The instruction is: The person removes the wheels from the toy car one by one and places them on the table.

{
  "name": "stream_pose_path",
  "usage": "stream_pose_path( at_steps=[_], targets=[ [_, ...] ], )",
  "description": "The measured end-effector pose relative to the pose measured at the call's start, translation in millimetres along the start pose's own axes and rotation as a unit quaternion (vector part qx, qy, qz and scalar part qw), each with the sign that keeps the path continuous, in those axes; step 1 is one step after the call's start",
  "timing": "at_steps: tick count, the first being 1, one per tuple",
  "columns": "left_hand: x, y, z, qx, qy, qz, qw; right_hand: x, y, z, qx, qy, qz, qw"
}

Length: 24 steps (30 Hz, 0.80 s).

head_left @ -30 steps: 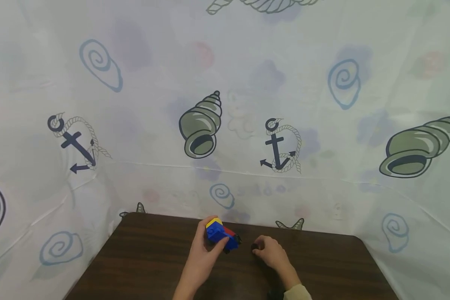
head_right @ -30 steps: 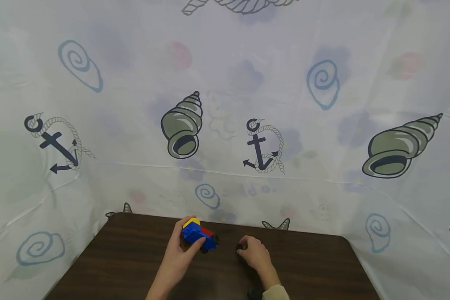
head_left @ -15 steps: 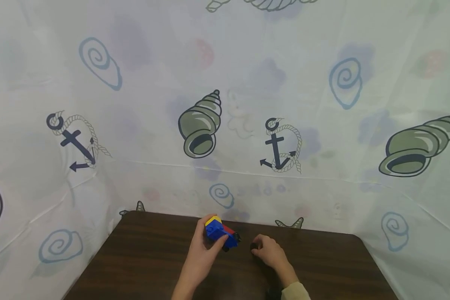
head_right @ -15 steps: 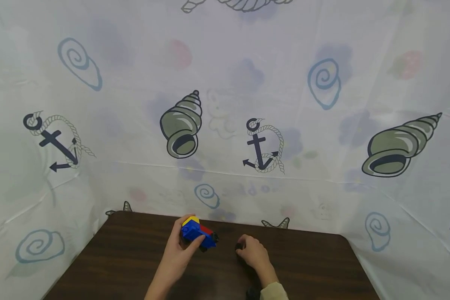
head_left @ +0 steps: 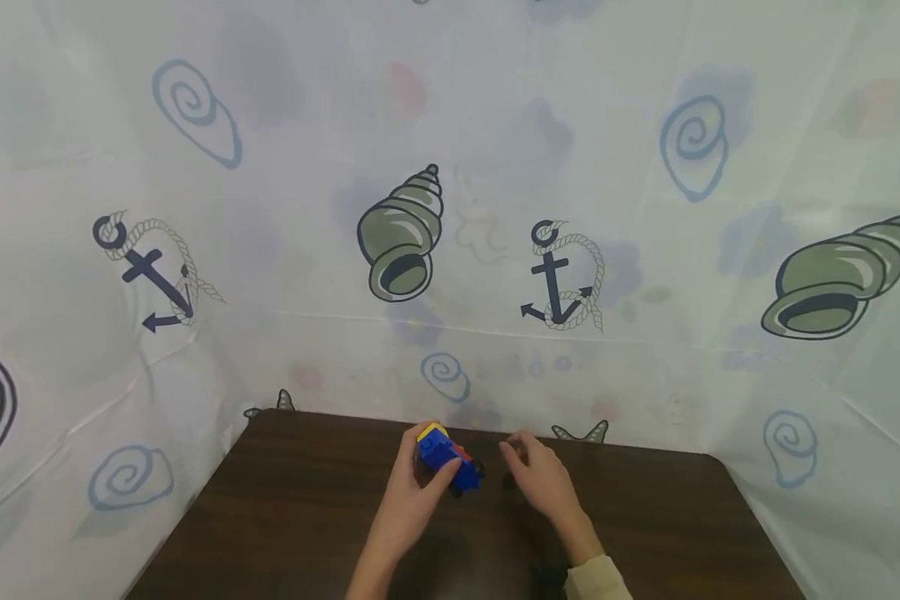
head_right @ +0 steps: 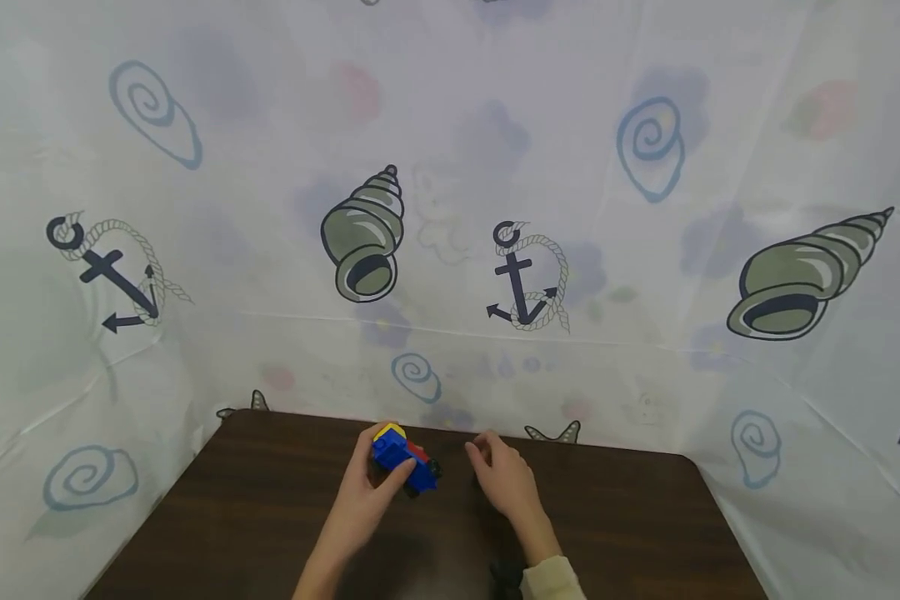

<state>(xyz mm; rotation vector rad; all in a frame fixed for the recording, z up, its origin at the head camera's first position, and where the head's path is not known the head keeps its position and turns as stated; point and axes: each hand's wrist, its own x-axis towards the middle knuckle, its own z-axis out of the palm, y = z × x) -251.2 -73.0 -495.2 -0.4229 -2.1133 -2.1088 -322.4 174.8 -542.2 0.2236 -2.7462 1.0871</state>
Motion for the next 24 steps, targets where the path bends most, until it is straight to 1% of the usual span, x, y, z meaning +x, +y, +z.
stream_pose_path(
  at_steps=[3, 7, 8, 10, 12, 14, 16, 19, 21, 23, 24],
  targets=[
    [-0.5, -0.7, 3.2, 0.001, -0.001, -0.002, 1.0000, -5.2, -21.0, -8.9, 0.053, 0.023, -0.033, 0.9978],
    [-1.9, -2.5, 7.5, -0.007, -0.013, 0.001, 0.9999, -18.0, -46.4, -20.3, 0.113, 0.046, -0.096, 0.9878],
    [-2.2, -3.1, 8.5, -0.007, -0.018, 0.000, 0.9998, -21.7, -52.0, -23.1, 0.122, 0.050, -0.115, 0.9846],
    [-2.4, -4.0, 10.3, -0.006, -0.026, -0.002, 0.9996, -28.8, -62.5, -28.3, 0.124, 0.055, -0.149, 0.9794],
    [-1.7, -3.6, 11.9, 0.000, -0.032, 0.000, 0.9995, -34.6, -71.4, -32.1, 0.099, 0.062, -0.179, 0.9768],
    [-0.1, -1.7, 13.4, 0.004, -0.034, 0.008, 0.9994, -37.9, -78.5, -34.3, 0.055, 0.073, -0.207, 0.9740],
    [1.3, 1.1, 14.6, 0.006, -0.034, 0.017, 0.9993, -40.3, -83.7, -34.5, 0.008, 0.084, -0.232, 0.9689],
    [2.1, 4.3, 16.3, 0.012, -0.027, 0.024, 0.9993, -42.9, -87.3, -32.5, -0.050, 0.109, -0.275, 0.9537],
    [1.5, 5.2, 17.3, 0.016, -0.020, 0.023, 0.9994, -45.0, -87.2, -30.4, -0.081, 0.131, -0.297, 0.9425],
    [0.0, 5.5, 18.4, 0.017, -0.014, 0.019, 0.9996, -46.9, -86.1, -28.7, -0.103, 0.154, -0.308, 0.9331],
    [-0.9, 5.8, 19.0, 0.016, -0.011, 0.015, 0.9997, -47.6, -85.3, -28.1, -0.111, 0.162, -0.309, 0.9304]
  ],
)
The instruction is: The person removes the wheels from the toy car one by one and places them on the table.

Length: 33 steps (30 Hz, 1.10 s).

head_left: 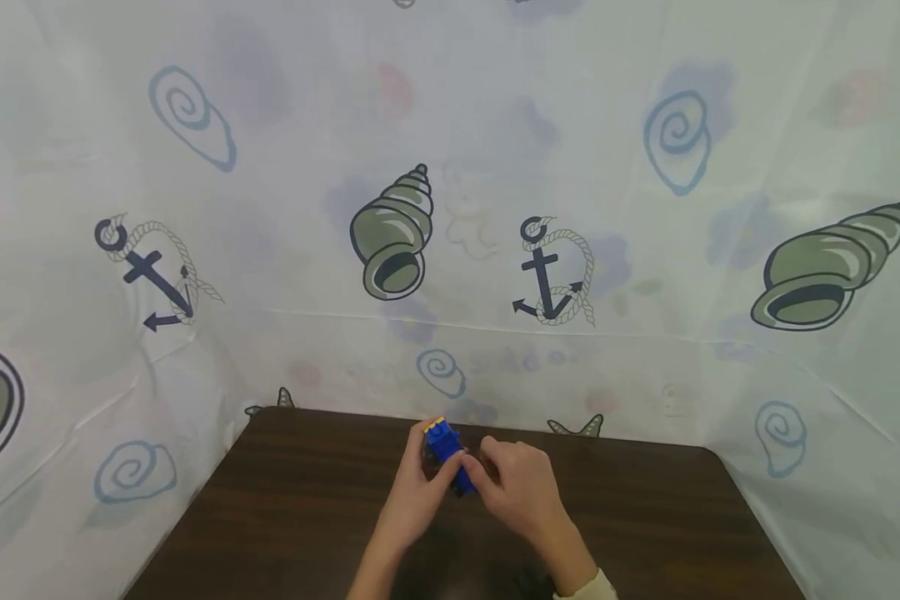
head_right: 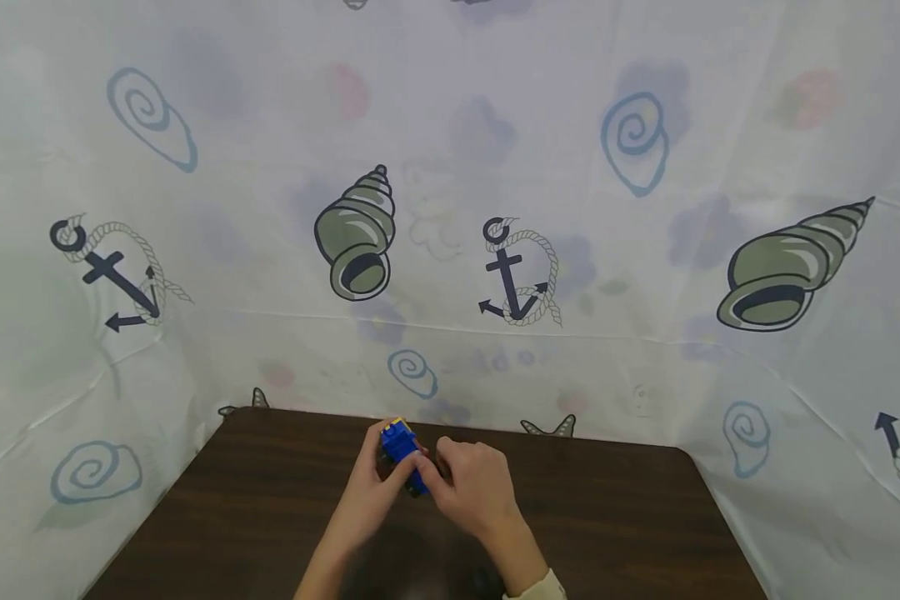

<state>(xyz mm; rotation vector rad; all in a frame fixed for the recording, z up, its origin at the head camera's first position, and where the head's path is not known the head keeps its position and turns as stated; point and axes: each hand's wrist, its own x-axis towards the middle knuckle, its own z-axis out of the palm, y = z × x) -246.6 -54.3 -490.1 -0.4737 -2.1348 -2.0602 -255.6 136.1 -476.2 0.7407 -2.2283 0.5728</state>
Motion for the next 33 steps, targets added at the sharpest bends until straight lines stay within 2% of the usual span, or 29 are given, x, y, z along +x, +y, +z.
stream_pose_path(
  at_steps=[3, 8, 11, 14, 18, 22, 29, 33],
  targets=[
    [-1.6, 1.4, 0.5, -0.001, 0.006, -0.006, 1.0000, -2.1, -0.1, 1.6, -0.023, 0.005, 0.005, 0.9997],
    [-3.1, 1.6, 0.0, -0.004, 0.009, -0.013, 0.9999, -4.9, -3.6, 6.2, -0.034, -0.023, 0.014, 0.9991],
    [-3.3, 1.9, 0.5, 0.001, 0.005, -0.025, 0.9997, -4.0, -8.0, 9.1, -0.032, -0.025, 0.006, 0.9992],
    [-3.9, 4.1, 4.0, -0.007, 0.005, -0.046, 0.9989, -2.2, -13.1, 12.2, -0.043, -0.010, -0.015, 0.9989],
    [-6.5, 8.1, 13.3, -0.033, 0.052, -0.064, 0.9960, -2.6, -19.7, 17.2, -0.065, 0.013, -0.039, 0.9970],
    [-6.9, 8.7, 20.4, -0.042, 0.112, -0.054, 0.9913, -2.2, -25.9, 19.4, -0.079, 0.030, -0.032, 0.9959],
    [-9.1, 1.7, 20.6, 0.013, 0.160, -0.039, 0.9863, -3.0, -32.6, 23.2, -0.113, 0.036, -0.008, 0.9929],
    [-11.0, -3.7, 18.7, 0.037, 0.167, -0.039, 0.9845, -6.7, -35.9, 28.2, -0.129, 0.033, 0.008, 0.9910]
  ],
)
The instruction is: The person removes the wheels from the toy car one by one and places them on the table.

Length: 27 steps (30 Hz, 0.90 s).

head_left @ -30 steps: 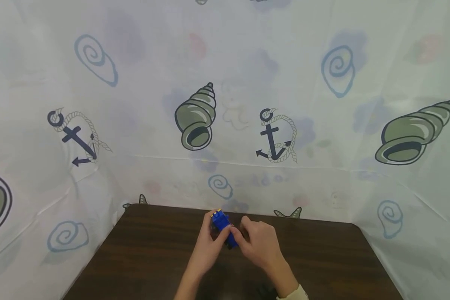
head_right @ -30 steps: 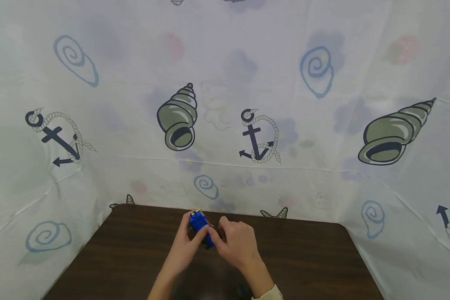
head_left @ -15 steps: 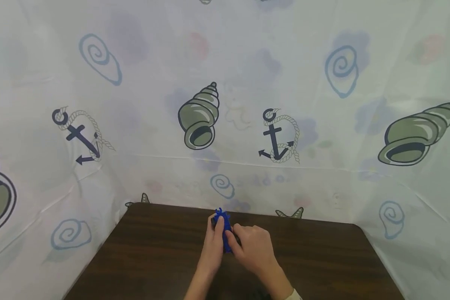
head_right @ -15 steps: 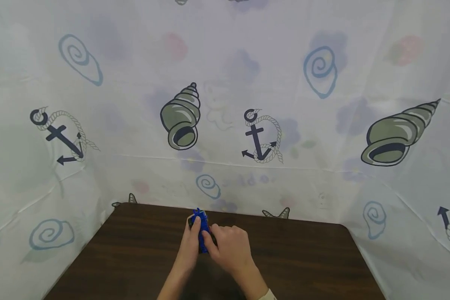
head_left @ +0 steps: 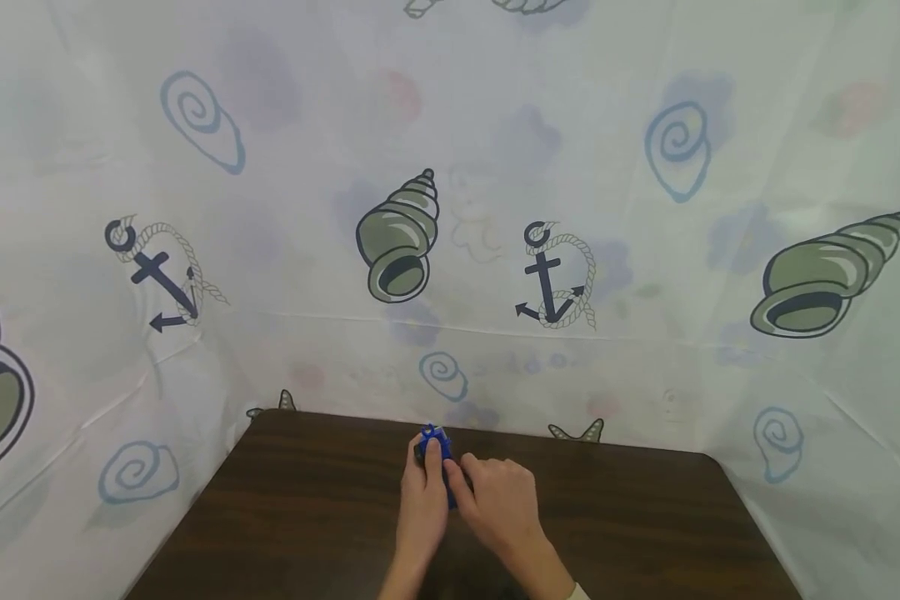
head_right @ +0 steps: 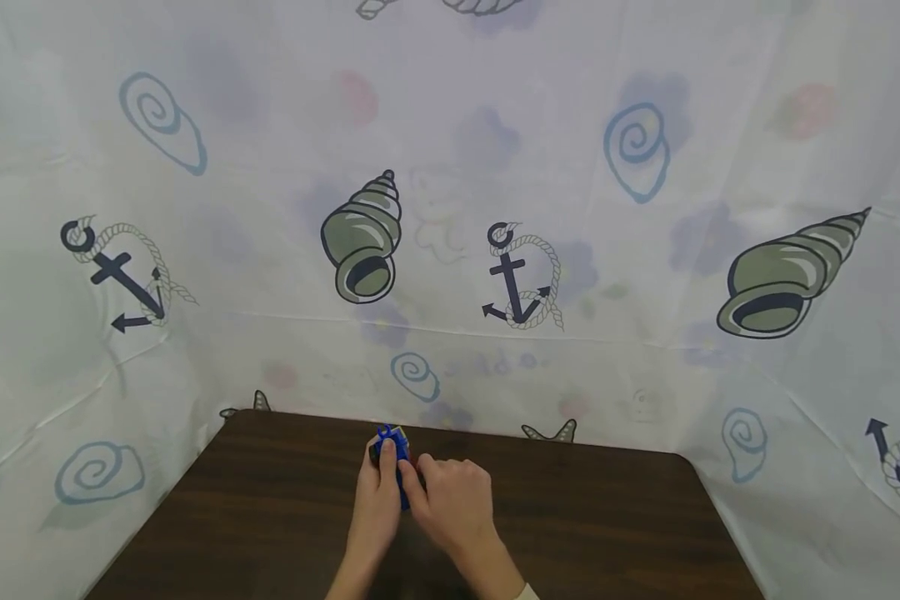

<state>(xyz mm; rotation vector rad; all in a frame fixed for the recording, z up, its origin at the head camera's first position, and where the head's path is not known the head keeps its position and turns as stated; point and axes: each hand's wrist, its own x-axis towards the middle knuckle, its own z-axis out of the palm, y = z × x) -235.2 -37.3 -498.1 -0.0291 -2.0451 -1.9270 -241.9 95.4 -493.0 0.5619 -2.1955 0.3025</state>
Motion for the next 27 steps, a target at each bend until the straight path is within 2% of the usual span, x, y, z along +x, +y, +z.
stream_pose_path(
  at_steps=[4, 10, 13, 19, 22, 27],
  targets=[
    [1.9, -4.7, -1.1, -0.008, 0.001, -0.001, 1.0000, -3.9, -1.5, 5.6, 0.001, -0.004, 0.014, 0.9999],
    [6.3, -7.9, -2.9, -0.028, 0.013, 0.000, 0.9995, -1.8, -2.2, 9.8, 0.019, -0.001, 0.006, 0.9998],
    [7.9, -7.3, -6.7, -0.023, -0.005, 0.004, 0.9997, -1.5, -2.7, 10.6, 0.034, 0.003, -0.002, 0.9994],
    [8.1, -5.1, -19.5, 0.010, -0.073, 0.014, 0.9972, -3.4, -3.8, 14.5, 0.049, 0.023, -0.029, 0.9981],
    [8.8, -5.6, -21.7, 0.024, -0.074, 0.026, 0.9966, -3.1, -3.8, 16.6, 0.046, 0.033, -0.034, 0.9978],
    [10.4, -7.3, -20.8, 0.019, -0.065, 0.034, 0.9972, -1.2, -3.5, 18.0, 0.056, 0.032, -0.030, 0.9974]
  ],
)
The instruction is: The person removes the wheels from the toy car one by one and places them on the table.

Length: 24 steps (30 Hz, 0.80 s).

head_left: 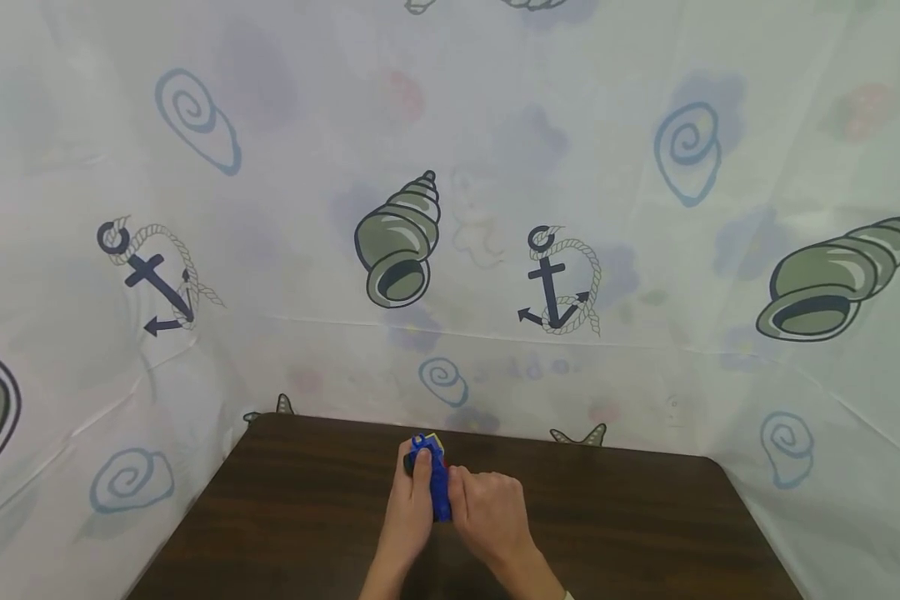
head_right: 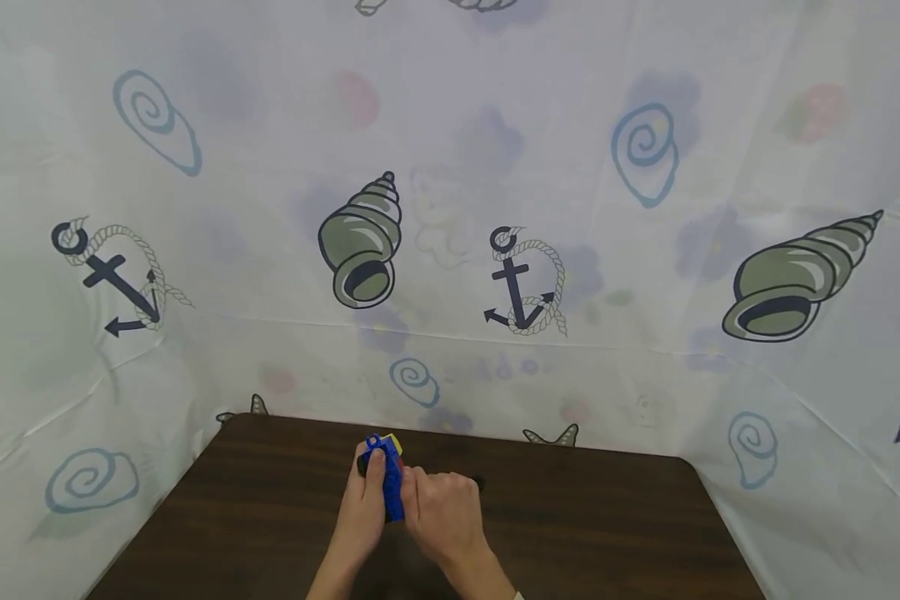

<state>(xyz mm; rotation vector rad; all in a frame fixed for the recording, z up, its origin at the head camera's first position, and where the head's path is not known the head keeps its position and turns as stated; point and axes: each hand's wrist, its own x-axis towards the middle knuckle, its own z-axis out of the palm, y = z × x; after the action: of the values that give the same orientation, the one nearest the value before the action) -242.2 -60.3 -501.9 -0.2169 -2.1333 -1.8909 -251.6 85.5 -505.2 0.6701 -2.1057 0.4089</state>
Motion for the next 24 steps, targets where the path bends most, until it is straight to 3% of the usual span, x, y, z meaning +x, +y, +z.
stream_pose_path(
  at_steps=[12, 24],
  targets=[
    [0.2, -2.5, 3.9, -0.027, -0.003, -0.002, 0.9996, 1.4, 4.2, -0.9, 0.016, -0.004, 0.001, 0.9999],
    [-3.7, -3.7, 9.7, -0.031, 0.037, -0.005, 0.9988, 2.8, -0.9, -1.5, 0.027, -0.006, 0.041, 0.9988]
  ],
)
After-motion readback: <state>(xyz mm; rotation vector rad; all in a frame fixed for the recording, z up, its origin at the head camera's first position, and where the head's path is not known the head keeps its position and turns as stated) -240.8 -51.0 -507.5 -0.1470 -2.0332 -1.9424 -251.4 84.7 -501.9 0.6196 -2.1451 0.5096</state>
